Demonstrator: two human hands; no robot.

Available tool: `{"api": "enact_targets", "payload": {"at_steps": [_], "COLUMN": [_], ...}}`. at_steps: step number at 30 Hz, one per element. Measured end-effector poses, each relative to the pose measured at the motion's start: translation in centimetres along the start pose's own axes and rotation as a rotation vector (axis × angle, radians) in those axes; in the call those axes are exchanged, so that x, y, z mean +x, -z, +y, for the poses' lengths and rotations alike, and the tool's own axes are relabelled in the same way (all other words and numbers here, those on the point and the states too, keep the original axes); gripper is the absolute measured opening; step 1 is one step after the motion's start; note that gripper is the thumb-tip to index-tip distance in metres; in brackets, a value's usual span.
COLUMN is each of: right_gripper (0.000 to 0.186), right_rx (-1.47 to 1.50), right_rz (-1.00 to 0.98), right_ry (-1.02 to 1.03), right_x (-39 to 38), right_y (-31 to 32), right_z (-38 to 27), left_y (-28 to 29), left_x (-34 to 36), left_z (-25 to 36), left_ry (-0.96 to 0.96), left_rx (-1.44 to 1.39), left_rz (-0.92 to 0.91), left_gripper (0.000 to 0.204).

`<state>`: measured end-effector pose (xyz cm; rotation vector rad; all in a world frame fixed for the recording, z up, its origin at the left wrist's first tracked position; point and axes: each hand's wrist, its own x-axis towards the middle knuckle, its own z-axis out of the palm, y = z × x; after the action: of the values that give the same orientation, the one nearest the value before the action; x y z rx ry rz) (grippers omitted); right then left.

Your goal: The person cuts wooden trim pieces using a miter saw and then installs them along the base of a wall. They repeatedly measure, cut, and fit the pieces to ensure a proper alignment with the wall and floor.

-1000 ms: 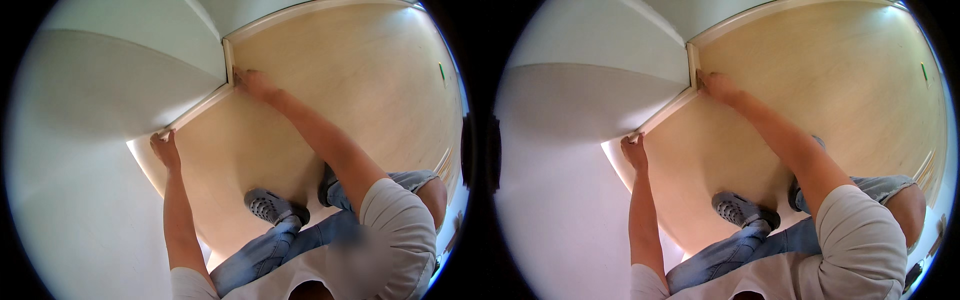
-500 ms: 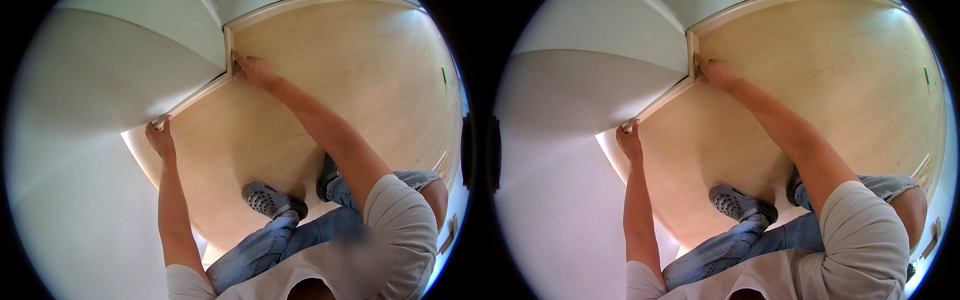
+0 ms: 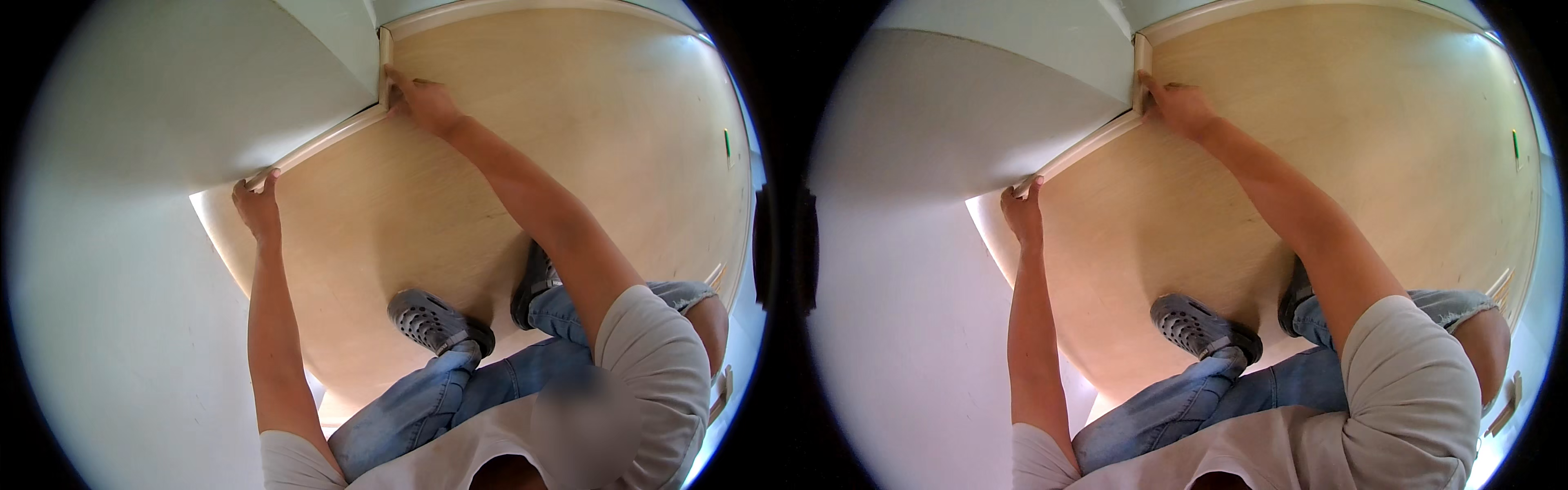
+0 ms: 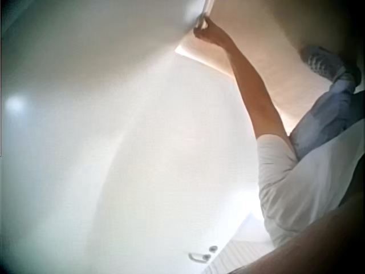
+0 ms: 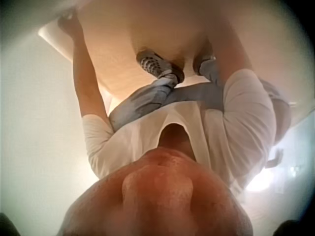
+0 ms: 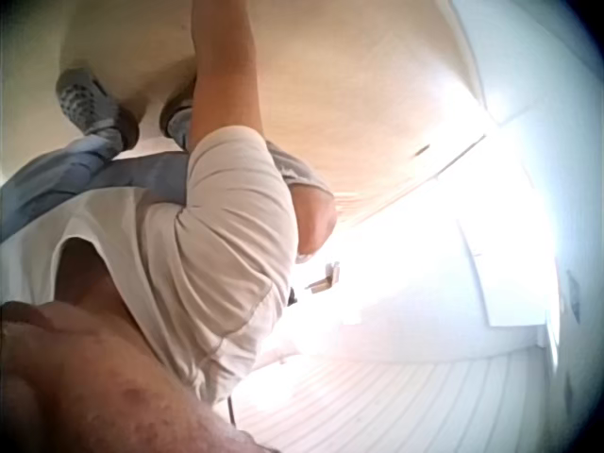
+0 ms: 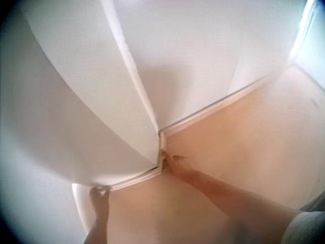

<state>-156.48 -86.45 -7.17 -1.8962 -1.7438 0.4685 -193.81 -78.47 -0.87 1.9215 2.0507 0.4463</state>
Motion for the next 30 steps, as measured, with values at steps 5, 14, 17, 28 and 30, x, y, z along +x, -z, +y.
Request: {"api": "enact_targets", "payload": {"at_steps": [5, 14, 17, 28, 30], "right_gripper": [0.078, 0.087, 0.088, 0.087, 0.087], "right_rx": [0.013, 0.071, 0.127, 0.12, 0.106], "right_rz": [-0.047, -0.023, -0.011, -0.027, -0.041], "right_ry": [-0.05, -0.048, -0.033, -0.079, -0.076], "right_x": [-0.4, -0.9, -1.0, -1.1, -0.9], "right_y": [0.5, 0.5, 0.8, 1.4, 1.4], "right_z": [-0.3, -0.1, -0.4, -1.2, -1.0], "left_y": [-0.5, -1.9, -3.8, -7.5, -7.4], "left_x": [-0.3, -3.0, -2.9, -3.2, -3.3], "left_z": [1.3, 3.9, 2.7, 8.2, 8.6], "left_ry": [0.062, 0.234, 0.264, 0.076, 0.09], "left_rx": [0.004, 0.021, -0.347, -0.493, -0.511], "left_rz": [-0.02, 0.174, 0.007, -0.36, -0.37], "left_gripper": [0.101, 0.09, 0.064, 0.048, 0.047]}}
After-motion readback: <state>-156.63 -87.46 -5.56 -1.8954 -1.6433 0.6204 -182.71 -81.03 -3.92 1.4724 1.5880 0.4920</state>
